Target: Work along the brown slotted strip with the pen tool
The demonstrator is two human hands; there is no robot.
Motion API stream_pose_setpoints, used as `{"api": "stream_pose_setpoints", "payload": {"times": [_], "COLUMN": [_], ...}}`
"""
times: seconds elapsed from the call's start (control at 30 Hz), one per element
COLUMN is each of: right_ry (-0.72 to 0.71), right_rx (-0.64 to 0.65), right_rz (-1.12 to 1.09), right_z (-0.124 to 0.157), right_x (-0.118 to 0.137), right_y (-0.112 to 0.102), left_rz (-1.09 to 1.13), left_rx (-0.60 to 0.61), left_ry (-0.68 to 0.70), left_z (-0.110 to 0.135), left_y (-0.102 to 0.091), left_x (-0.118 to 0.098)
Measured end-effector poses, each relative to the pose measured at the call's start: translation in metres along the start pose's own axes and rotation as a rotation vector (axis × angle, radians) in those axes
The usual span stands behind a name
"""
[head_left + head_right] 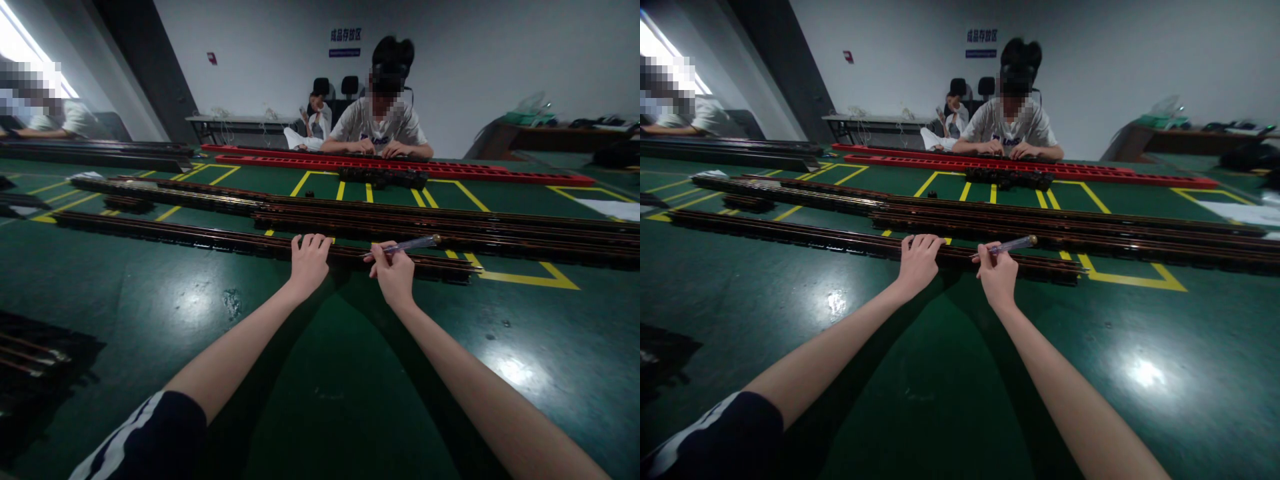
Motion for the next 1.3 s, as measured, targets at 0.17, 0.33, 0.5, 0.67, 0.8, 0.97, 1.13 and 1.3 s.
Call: {"api": "stream_pose_setpoints", "payload": {"times": [0.17,0.33,0.5,0.67,0.8,0.97,1.13,1.3], "right_ry": [0.029,0.028,0.022,0.027,0.046,0.054,0.056,0.040], "right_rx": [0.026,0.013,-0.053,-0.095,-0.065,-0.067,-0.076,-0.090], "right_rz": [0.012,0.019,0.002,-0.006,0.001,0.001,-0.017,0.002], "right_z": [-0.0008,-0.0010,0.0007,0.0007,-0.0007,0.0001,0.0006,0.0013], "right_x": [-0.0012,-0.0016,0.0004,0.0002,-0.0015,0.0003,0.0019,0.0029], "right_y": [0.0012,0.0006,-0.0028,-0.0051,-0.0033,-0.0036,-0.0046,-0.0055], "left_rz": [0.088,0.130,0.174,0.170,0.173,0.157,0.141,0.126], "left_rx": [0.018,-0.005,0.022,0.037,0.036,0.034,0.042,0.041], "left_ry": [0.048,0.070,0.075,0.072,0.066,0.073,0.079,0.084], "left_z": [-0.0020,-0.0015,-0.0015,-0.0020,-0.0023,-0.0028,-0.0033,-0.0032], "left_y": [0.0006,-0.0028,-0.0015,-0.0016,-0.0017,-0.0011,-0.0001,-0.0002], "left_x": [0.0011,0.0004,-0.0004,-0.0013,-0.0012,-0.0012,-0.0009,-0.0006]}}
Point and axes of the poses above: each hand's wrist, its own z-axis away from the middle knuckle, its own y-axis out of the palm, x = y × z, the point moved 5 cm from there along -z, towards the middle knuckle, and after that the axes turned 14 degrees about y, right-handed, at the moved point
